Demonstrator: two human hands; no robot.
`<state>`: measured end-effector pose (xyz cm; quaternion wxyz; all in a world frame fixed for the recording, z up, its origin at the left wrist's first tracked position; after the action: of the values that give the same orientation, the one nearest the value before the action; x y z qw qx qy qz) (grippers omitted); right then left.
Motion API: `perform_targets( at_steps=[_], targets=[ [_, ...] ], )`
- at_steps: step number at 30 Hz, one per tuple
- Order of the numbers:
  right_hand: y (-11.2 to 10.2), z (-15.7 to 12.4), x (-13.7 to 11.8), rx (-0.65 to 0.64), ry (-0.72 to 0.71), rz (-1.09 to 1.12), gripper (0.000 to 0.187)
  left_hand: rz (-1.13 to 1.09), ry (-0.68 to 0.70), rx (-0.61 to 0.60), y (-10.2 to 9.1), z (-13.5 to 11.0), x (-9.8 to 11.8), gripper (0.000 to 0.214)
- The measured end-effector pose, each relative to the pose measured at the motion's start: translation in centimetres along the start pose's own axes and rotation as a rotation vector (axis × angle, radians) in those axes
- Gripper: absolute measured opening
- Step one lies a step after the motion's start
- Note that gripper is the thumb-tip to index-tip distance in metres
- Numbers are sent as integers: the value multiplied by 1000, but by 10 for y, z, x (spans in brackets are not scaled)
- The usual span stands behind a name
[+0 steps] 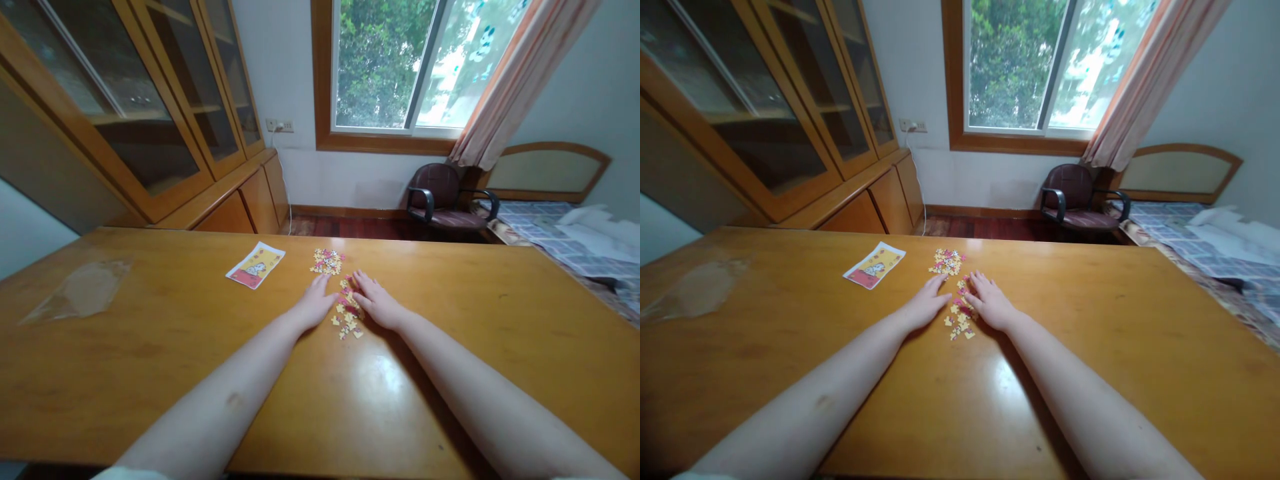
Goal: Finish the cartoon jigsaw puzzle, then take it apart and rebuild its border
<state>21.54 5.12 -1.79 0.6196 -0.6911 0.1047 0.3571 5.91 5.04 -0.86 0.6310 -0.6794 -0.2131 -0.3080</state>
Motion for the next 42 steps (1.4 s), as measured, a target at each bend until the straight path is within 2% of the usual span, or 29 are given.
perform_targets(
  at_steps=[3, 4, 6, 10, 12, 14, 16, 18, 24, 30, 35, 39, 42],
  targets=[
    [-10, -13, 17, 117, 146, 216, 76, -51, -1, 155, -19, 2, -3, 49],
    [-14, -18, 20, 152, 158, 235, 75, -29, 36, 162, -21, 0, -1, 47],
    [-23, -29, 21, 213, 125, 177, 73, 43, 144, 113, -18, -8, 7, 49],
    [-31, -39, 5, 229, -26, -68, 61, 155, 356, -108, 1, -27, 28, 73],
    [-33, -39, -5, 214, -98, -147, 42, 150, 439, -144, 4, -31, 37, 65],
    [-37, -38, -9, 223, -124, -213, 28, 140, 492, -103, 0, -30, 42, 42],
    [-43, -36, -8, 234, -111, -280, 24, 167, 506, -80, -4, -26, 43, 33],
    [-48, -36, -8, 219, -112, -317, 23, 203, 515, -93, -4, -23, 42, 34],
    [-52, -47, -16, 27, -133, -306, 21, 279, 509, -139, -2, -25, 42, 36],
    [-42, -55, -20, -116, -147, -332, 25, 285, 506, -140, -2, -25, 44, 35],
    [-41, -54, -12, -102, -109, -375, 26, 273, 611, -200, 3, -37, 54, 31],
    [-44, -52, -10, -47, -43, -388, 30, 307, 574, -161, -3, -36, 54, 34],
    [-43, -53, -11, -60, -17, -396, 32, 316, 543, -138, -5, -34, 52, 42]
  ],
)
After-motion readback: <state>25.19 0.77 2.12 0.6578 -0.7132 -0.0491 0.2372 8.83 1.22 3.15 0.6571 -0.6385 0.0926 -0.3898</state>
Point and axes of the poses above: each hand's wrist, its own z-axis towards the middle knuckle, its own y-axis out of the palm, x = y × z, the point moved 9 cm from there along z, towards the middle knuckle, and after that the axes turned 5 degrees about x, right-handed, at the moved point
